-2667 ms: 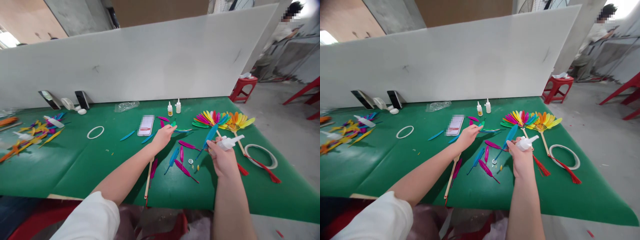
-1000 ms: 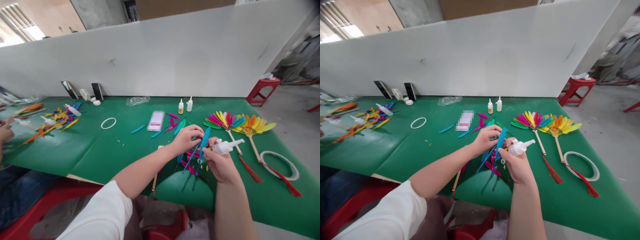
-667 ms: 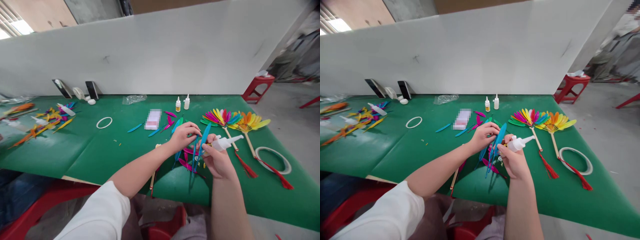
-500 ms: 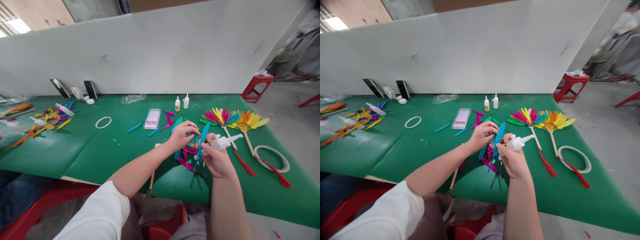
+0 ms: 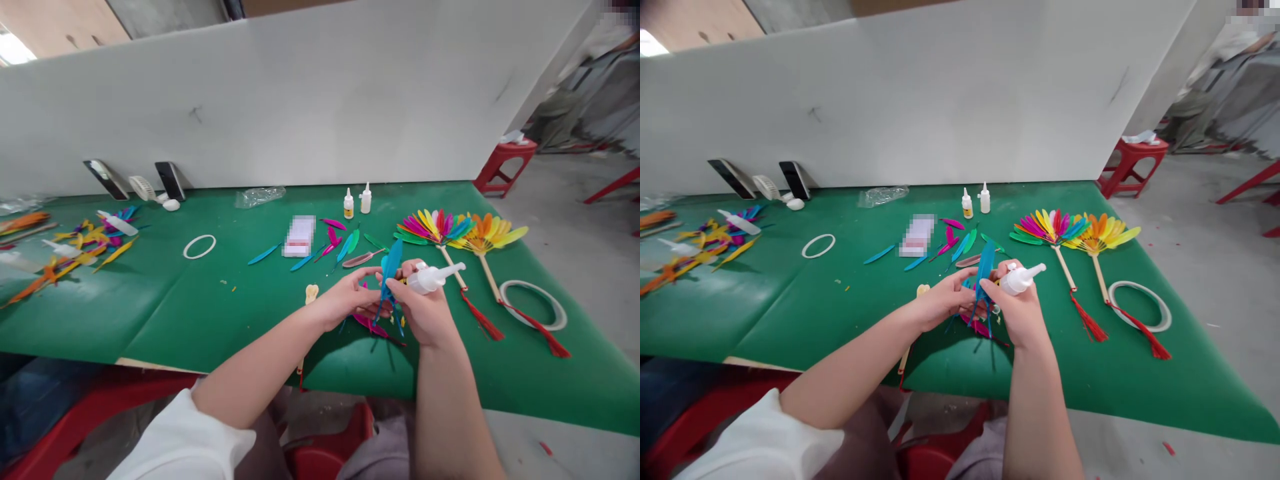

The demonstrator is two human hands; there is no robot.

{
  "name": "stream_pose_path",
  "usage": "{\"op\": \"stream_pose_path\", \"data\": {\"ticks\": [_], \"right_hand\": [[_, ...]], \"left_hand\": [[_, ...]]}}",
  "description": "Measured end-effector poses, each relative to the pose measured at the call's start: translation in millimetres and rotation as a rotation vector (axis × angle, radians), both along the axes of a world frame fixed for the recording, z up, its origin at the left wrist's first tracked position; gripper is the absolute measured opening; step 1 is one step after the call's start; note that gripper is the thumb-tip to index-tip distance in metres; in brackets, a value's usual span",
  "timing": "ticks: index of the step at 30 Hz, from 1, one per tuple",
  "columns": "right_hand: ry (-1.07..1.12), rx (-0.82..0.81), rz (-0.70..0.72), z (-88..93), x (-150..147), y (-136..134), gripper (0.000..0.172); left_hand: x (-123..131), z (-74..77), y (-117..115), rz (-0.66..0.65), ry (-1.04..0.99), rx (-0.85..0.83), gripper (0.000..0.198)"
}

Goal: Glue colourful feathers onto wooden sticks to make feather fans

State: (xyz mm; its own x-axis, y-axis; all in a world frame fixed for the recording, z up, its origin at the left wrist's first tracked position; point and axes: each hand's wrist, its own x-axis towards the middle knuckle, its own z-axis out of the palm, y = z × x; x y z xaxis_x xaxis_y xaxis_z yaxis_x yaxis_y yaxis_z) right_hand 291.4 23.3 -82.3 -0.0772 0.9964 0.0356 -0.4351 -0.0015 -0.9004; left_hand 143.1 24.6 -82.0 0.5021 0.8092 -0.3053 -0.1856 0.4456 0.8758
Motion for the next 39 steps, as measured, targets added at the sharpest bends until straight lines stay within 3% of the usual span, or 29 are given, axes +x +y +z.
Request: {"op": "stream_pose_path", "data": {"ticks": [4,10,17,23,28,32,39], "right_hand": [[-0.072,0.026,0.037,-2.6,-1,-1,0.028],[-0.085,0.076,0.046,-1.5,-1,-1,0.026],[-0.186,0.102,0.066,0.7,0,-3,0.025],[-0.139,0.053,0.043,-0.2,-1,-1,0.027],[-0.082,-0.069,-0.053,-2.6,6,4,0.031],[-0.132,-0.166,-0.027,-3.9,9,7,0.034],[-0.153,-0.146,0.007,-5.9,4,6,0.032]], "left_hand": [[6,3.1,1,0.012,-0.066,-0.071,0.067],[7,5.5,-1,0.110,-0.004,-0.027,0.069],[4,8.8,-3,0.055,0.018,-0.014,0.063],[4,4.9,-2,0.089,0.084,0.005,0.071],[-8,5.8,2,0.181,0.181,0.151,0.075],[-14,12.1,2,0.191,0.252,0.180,0.079],[-13,11.8,-2,0.174,0.291,0.243,0.078]]}}
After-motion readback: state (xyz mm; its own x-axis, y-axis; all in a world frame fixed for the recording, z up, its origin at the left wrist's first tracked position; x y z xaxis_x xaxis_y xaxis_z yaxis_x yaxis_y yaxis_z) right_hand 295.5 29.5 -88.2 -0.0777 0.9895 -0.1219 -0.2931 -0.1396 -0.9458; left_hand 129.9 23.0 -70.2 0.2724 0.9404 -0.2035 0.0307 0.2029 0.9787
